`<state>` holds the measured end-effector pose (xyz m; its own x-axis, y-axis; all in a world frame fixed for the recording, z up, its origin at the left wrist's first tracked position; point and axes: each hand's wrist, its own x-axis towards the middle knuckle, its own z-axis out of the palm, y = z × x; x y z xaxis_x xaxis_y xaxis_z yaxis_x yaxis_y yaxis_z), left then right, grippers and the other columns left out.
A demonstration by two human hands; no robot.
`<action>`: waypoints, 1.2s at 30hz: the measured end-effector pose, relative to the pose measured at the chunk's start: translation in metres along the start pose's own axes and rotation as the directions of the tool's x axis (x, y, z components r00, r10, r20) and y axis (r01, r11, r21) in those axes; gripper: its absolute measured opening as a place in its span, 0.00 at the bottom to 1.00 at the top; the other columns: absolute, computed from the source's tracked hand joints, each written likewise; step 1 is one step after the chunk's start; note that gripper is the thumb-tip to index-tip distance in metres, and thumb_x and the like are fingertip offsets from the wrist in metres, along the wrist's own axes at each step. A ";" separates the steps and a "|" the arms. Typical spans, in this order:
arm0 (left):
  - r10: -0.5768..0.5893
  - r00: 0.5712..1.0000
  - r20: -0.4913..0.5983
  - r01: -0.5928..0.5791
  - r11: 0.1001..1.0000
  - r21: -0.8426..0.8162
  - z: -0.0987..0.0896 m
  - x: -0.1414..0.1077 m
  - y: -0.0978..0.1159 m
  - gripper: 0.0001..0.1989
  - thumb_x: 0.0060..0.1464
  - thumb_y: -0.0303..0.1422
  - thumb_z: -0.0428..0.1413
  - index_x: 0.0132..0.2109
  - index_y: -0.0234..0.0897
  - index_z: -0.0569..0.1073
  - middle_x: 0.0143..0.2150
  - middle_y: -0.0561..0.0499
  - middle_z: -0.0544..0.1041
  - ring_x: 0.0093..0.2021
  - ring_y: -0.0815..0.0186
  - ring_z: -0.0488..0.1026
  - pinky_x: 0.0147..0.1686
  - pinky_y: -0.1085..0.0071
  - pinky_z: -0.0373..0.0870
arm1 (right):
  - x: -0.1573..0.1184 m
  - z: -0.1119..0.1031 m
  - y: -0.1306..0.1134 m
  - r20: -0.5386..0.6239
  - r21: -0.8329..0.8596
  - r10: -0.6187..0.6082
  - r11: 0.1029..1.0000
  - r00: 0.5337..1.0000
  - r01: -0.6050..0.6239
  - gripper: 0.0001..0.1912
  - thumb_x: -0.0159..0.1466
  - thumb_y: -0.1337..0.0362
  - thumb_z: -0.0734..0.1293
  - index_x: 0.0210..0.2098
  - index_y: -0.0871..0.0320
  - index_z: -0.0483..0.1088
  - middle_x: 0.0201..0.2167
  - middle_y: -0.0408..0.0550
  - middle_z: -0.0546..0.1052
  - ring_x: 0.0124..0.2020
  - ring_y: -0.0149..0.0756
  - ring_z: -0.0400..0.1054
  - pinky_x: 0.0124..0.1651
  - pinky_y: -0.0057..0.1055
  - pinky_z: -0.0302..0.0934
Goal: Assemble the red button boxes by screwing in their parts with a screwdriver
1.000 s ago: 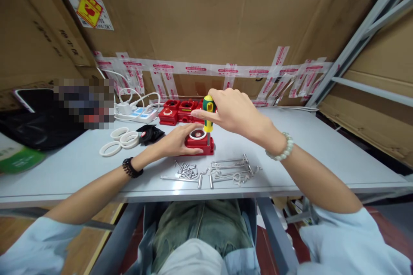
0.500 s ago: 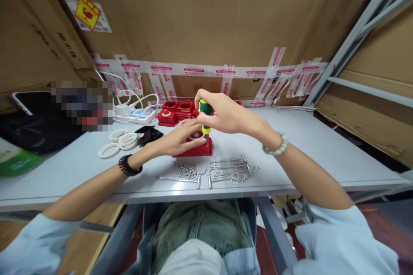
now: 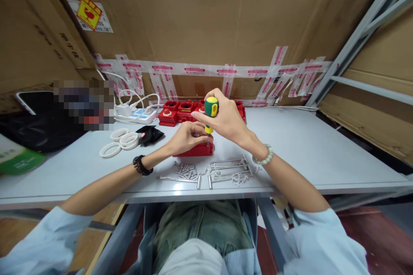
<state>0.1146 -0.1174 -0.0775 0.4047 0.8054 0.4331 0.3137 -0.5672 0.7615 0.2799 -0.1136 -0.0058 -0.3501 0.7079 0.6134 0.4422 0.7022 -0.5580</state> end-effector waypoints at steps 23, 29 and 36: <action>-0.044 0.993 -0.108 0.016 0.969 -0.246 0.002 0.000 -0.007 0.15 0.46 0.36 0.67 0.35 0.32 0.73 0.33 0.50 0.78 0.32 0.68 0.74 0.37 0.68 0.74 | -0.001 0.013 0.007 -0.020 0.138 0.026 0.990 0.999 -0.023 0.17 0.54 0.56 0.75 0.35 0.56 0.66 0.26 0.40 0.70 0.26 0.29 0.62 0.28 0.31 0.58; -0.008 0.996 0.093 0.030 0.972 -0.235 -0.007 -0.003 -0.002 0.14 0.57 0.36 0.59 0.46 0.32 0.76 0.43 0.44 0.80 0.38 0.66 0.76 0.39 0.68 0.72 | -0.001 0.015 0.010 -0.023 0.139 0.003 0.990 1.000 0.000 0.17 0.55 0.55 0.74 0.36 0.56 0.66 0.27 0.40 0.71 0.26 0.30 0.63 0.29 0.31 0.60; -0.061 0.991 -0.118 0.025 0.958 -0.284 0.002 0.000 -0.006 0.15 0.45 0.36 0.68 0.29 0.33 0.71 0.30 0.52 0.76 0.30 0.70 0.72 0.37 0.69 0.73 | -0.004 0.017 0.009 0.009 0.185 0.017 0.983 1.000 -0.018 0.17 0.55 0.56 0.74 0.36 0.56 0.66 0.25 0.39 0.69 0.24 0.28 0.61 0.26 0.30 0.58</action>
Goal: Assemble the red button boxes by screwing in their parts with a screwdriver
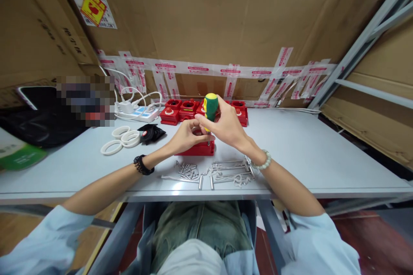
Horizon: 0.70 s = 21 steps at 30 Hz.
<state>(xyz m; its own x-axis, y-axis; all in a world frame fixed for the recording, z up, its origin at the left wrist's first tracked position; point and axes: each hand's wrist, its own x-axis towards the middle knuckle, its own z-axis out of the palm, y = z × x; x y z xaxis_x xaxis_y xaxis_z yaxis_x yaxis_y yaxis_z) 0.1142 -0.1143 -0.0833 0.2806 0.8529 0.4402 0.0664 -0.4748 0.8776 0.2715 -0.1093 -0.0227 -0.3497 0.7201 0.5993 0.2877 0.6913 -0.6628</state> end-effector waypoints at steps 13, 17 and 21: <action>-0.005 0.998 0.064 0.005 1.000 0.004 -0.004 0.000 0.001 0.11 0.48 0.35 0.66 0.32 0.32 0.75 0.31 0.50 0.78 0.31 0.69 0.74 0.37 0.70 0.73 | -0.002 0.000 0.001 0.003 0.020 0.001 1.000 1.000 -0.001 0.14 0.58 0.55 0.72 0.36 0.57 0.67 0.27 0.41 0.72 0.27 0.30 0.64 0.29 0.31 0.59; 0.042 0.993 0.109 -0.047 0.998 0.039 -0.008 0.000 0.004 0.16 0.51 0.35 0.64 0.45 0.33 0.74 0.43 0.47 0.79 0.38 0.67 0.75 0.41 0.69 0.73 | -0.001 0.000 0.001 0.011 0.016 -0.022 1.000 1.000 0.022 0.13 0.59 0.56 0.71 0.34 0.56 0.66 0.27 0.40 0.71 0.28 0.30 0.64 0.31 0.31 0.60; -0.015 0.978 0.210 -0.010 0.993 0.118 -0.010 -0.001 0.009 0.11 0.57 0.36 0.58 0.41 0.32 0.78 0.37 0.47 0.81 0.35 0.67 0.75 0.37 0.70 0.71 | -0.001 -0.002 0.001 0.009 -0.014 -0.018 1.000 1.000 0.019 0.13 0.60 0.55 0.71 0.34 0.56 0.66 0.28 0.41 0.72 0.28 0.30 0.64 0.31 0.31 0.59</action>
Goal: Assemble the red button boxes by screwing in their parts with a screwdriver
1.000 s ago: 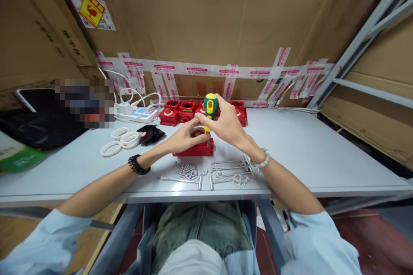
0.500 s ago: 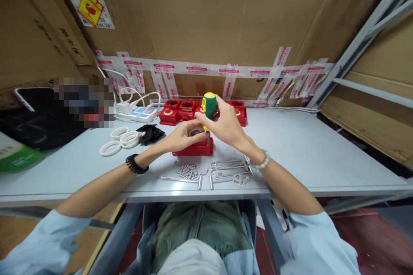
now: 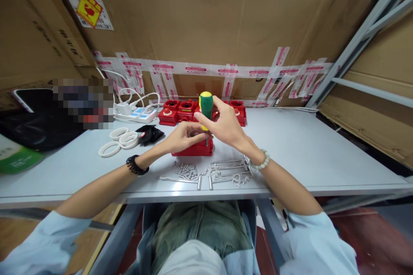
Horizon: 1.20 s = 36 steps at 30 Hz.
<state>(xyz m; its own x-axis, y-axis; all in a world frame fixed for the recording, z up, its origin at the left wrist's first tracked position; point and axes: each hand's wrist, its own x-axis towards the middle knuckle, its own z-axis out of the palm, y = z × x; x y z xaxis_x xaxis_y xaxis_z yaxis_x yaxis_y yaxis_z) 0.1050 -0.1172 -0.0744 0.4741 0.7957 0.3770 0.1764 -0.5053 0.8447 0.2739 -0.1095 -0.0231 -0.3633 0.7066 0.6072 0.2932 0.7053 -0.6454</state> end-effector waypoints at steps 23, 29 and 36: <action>0.226 0.961 0.159 -0.276 0.822 0.498 -0.005 -0.002 0.005 0.06 0.61 0.31 0.54 0.36 0.35 0.71 0.46 0.42 0.75 0.48 0.57 0.71 0.50 0.59 0.68 | -0.001 -0.008 -0.005 -0.150 0.072 -0.018 0.997 0.989 0.029 0.14 0.59 0.54 0.71 0.34 0.58 0.69 0.30 0.44 0.74 0.30 0.32 0.69 0.35 0.33 0.67; 0.143 0.986 0.085 -0.166 0.876 0.452 -0.011 -0.016 0.033 0.04 0.61 0.31 0.56 0.39 0.36 0.75 0.36 0.49 0.80 0.34 0.66 0.75 0.39 0.69 0.69 | 0.005 -0.018 -0.008 -0.373 0.176 -0.035 0.978 0.927 0.107 0.16 0.57 0.50 0.72 0.35 0.55 0.69 0.34 0.47 0.76 0.35 0.37 0.73 0.40 0.37 0.71; -0.091 0.915 0.394 -0.159 0.814 0.558 -0.017 -0.044 0.035 0.06 0.57 0.27 0.58 0.39 0.37 0.81 0.35 0.49 0.83 0.33 0.64 0.78 0.35 0.72 0.68 | 0.007 -0.016 0.002 -0.355 0.135 -0.013 0.989 0.935 0.065 0.18 0.56 0.48 0.72 0.34 0.53 0.66 0.32 0.45 0.74 0.34 0.36 0.71 0.37 0.38 0.71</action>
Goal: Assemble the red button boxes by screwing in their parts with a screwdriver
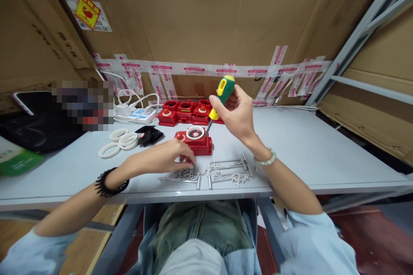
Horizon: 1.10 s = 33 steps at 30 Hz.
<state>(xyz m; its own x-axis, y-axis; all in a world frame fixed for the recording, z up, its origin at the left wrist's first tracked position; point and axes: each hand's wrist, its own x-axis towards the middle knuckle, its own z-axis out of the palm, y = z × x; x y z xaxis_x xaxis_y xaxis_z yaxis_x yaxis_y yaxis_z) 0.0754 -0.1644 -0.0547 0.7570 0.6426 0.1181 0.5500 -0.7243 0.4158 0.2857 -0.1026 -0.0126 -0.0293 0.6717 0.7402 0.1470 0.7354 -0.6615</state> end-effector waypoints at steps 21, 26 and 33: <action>-0.039 0.956 -0.291 0.053 0.998 0.040 -0.005 0.014 -0.037 0.25 0.62 0.42 0.54 0.63 0.41 0.63 0.63 0.40 0.67 0.63 0.52 0.64 0.61 0.52 0.61 | -0.004 0.012 0.033 0.051 -0.159 -0.004 0.987 0.999 0.012 0.20 0.56 0.53 0.73 0.39 0.53 0.61 0.29 0.41 0.74 0.29 0.33 0.70 0.32 0.33 0.66; -0.091 0.959 -0.269 0.086 0.996 -0.030 -0.008 0.006 -0.039 0.26 0.63 0.43 0.52 0.64 0.40 0.61 0.64 0.41 0.66 0.63 0.53 0.65 0.61 0.54 0.62 | -0.004 0.012 0.034 0.064 -0.154 -0.004 0.988 0.998 0.014 0.20 0.56 0.54 0.73 0.39 0.54 0.61 0.30 0.42 0.75 0.29 0.33 0.70 0.32 0.33 0.65; -0.043 0.964 -0.262 0.048 0.999 0.012 -0.002 0.014 -0.043 0.29 0.60 0.45 0.56 0.64 0.39 0.62 0.64 0.39 0.67 0.62 0.51 0.65 0.59 0.54 0.64 | -0.002 0.016 0.033 0.060 -0.204 -0.011 0.979 0.998 0.023 0.21 0.56 0.52 0.73 0.40 0.54 0.61 0.29 0.41 0.75 0.28 0.34 0.69 0.31 0.34 0.64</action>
<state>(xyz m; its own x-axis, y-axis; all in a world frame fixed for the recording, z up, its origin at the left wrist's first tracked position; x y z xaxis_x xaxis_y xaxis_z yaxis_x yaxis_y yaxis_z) 0.0613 -0.1240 -0.0696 0.6136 0.7165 0.3320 0.5903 -0.6954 0.4099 0.2747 -0.0787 -0.0380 -0.0906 0.6680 0.7386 0.3453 0.7167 -0.6059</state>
